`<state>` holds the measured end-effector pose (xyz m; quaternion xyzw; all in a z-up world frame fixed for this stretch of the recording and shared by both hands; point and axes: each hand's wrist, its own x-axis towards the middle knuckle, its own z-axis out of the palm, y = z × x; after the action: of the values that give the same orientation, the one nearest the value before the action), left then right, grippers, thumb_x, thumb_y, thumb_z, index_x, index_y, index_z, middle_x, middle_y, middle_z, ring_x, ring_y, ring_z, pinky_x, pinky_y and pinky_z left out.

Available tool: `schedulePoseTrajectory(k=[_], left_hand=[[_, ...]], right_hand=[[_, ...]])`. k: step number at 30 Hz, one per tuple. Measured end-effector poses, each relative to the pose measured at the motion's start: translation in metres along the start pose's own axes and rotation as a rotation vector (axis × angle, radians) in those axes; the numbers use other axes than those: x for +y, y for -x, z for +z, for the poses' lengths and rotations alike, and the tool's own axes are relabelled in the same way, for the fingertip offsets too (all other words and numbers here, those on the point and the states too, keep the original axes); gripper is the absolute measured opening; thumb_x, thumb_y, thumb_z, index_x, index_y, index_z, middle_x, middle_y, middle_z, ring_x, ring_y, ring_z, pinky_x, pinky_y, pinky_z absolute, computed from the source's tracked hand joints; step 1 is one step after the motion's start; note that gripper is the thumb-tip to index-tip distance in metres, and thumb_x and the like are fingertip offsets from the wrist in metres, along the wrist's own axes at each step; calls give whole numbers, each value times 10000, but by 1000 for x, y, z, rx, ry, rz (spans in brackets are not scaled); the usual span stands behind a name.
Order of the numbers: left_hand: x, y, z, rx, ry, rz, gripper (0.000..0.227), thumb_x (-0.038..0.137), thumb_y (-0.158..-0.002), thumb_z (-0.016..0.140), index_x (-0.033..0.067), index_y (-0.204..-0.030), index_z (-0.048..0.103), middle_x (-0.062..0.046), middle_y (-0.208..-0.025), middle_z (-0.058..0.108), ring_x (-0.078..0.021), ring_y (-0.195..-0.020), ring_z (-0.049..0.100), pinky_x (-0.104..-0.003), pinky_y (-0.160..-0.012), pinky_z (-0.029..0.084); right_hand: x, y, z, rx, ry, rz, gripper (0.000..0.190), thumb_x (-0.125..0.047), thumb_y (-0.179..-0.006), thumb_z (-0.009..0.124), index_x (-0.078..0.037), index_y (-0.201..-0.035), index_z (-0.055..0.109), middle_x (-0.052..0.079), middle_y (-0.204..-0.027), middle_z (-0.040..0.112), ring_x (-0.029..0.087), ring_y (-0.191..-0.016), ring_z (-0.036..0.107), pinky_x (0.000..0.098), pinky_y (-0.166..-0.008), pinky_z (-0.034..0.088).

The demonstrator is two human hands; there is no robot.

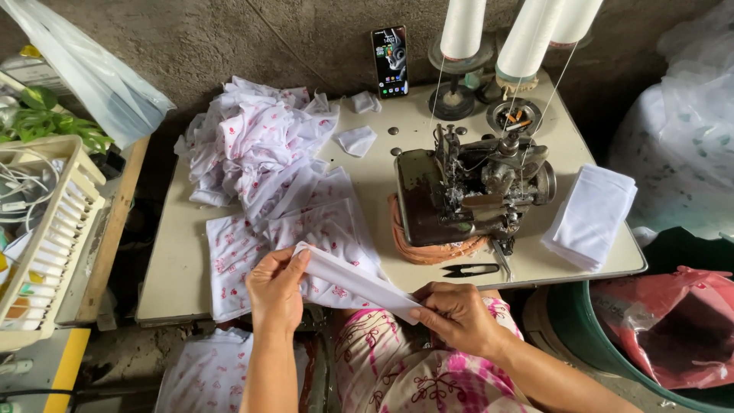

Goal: The person repeatedly folds white fabric pieces with red patterns, places them under the sewing machine needle, and sews them. After each stitch, the person cuts the thread with scissors and sets the finished piece aside. The process is repeated for multiple pieces throughout the clip.

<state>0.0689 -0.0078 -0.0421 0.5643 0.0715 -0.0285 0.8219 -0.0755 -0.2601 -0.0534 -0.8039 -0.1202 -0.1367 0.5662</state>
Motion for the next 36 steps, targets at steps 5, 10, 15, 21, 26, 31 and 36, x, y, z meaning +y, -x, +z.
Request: schedulePoseTrajectory(k=[5,10,15,21,26,31,36], left_hand=[[5,-16,-9,-99,-248,-70,177,-20,-832,742,-21,-1002,690,-135,-867,679,-218,-773,639,-313,-624,579],[23,-12,12,-473,-1349,-301,404,65,-970,581,155,-1364,567,-73,-1294,647,-156,-826,720,-217,-722,637],[8,-30,-2,-480,-1194,-209,220,163,-916,640,60,-1089,728,-86,-1025,676,-219,-944,644,-357,-810,525],[-64,-112,-16,-253,-778,-49,190,184,-812,787,52,-948,768,-76,-768,698,-145,-708,636,-276,-603,554],[-113,-161,-15,-131,-1055,67,223,344,-716,846,147,-809,799,-80,-719,742,-231,-772,722,-351,-660,563],[-125,-171,-15,-191,-1271,12,252,389,-681,843,235,-878,808,-4,-830,769,-241,-942,730,-353,-778,579],[-85,-140,-1,-269,-1053,8,247,259,-735,823,130,-944,802,-81,-911,775,-231,-961,711,-354,-806,553]], right_hand=[[17,3,7,3,-30,9,296,-80,-869,738,-51,-595,627,29,-549,580,104,-423,494,226,-357,387],[16,-10,17,-126,50,746,88,-76,-905,748,-70,-850,680,76,-768,768,130,-526,642,216,-430,563],[38,-20,27,-223,134,695,506,-147,-808,743,-108,-1294,609,73,-840,759,220,-784,730,356,-771,612],[78,-47,57,-260,146,626,299,-281,-760,750,-88,-988,764,99,-702,700,225,-724,701,373,-698,549],[99,-57,74,-175,148,546,165,-263,-767,773,-116,-841,767,57,-690,709,224,-707,708,369,-684,556],[115,-47,77,-55,149,265,122,-197,-803,775,-80,-825,746,125,-783,673,329,-773,697,420,-694,558],[123,-41,75,-8,95,182,111,-147,-802,791,-62,-869,764,100,-785,681,276,-734,707,367,-664,575]])
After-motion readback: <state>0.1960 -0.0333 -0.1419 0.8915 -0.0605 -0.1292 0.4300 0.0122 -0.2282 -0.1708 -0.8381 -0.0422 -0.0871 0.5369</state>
